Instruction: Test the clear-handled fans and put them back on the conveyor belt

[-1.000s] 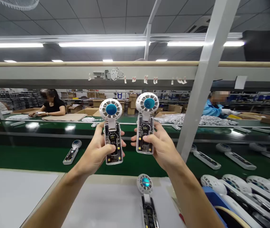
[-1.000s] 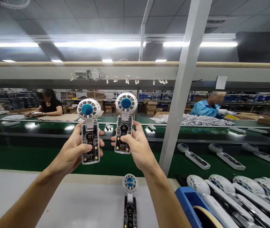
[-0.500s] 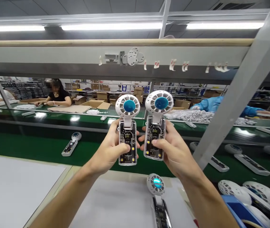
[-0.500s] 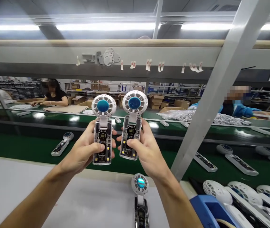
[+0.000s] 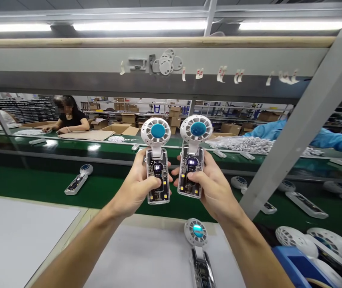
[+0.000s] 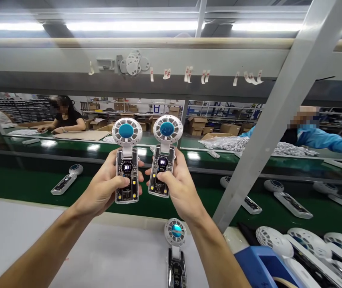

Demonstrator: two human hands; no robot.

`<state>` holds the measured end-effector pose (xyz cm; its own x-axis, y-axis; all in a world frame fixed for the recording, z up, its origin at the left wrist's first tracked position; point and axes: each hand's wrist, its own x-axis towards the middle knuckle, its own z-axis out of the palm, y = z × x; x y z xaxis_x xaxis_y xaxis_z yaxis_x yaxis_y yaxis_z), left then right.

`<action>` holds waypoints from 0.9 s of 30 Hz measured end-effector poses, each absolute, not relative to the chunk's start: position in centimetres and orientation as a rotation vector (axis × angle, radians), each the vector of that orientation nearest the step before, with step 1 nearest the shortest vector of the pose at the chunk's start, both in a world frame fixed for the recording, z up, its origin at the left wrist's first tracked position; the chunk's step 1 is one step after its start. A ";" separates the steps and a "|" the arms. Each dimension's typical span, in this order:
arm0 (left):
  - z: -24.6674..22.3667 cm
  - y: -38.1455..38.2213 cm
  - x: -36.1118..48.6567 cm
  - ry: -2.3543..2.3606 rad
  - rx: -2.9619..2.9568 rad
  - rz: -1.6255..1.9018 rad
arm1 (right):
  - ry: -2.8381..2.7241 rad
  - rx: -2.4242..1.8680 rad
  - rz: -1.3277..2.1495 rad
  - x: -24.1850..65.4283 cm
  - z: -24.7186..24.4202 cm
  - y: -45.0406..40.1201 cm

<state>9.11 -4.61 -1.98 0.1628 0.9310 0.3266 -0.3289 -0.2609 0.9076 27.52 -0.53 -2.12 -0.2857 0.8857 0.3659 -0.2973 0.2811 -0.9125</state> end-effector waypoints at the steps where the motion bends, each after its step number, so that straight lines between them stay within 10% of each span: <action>1: -1.9 -4.7 9.1 0.662 1.280 1.384 | -1.388 -0.594 1.300 27.6 -2.0 -0.6; 27: -1.5 -5.2 9.6 0.684 1.171 1.488 | -1.378 -0.628 1.348 28.0 -1.7 -0.9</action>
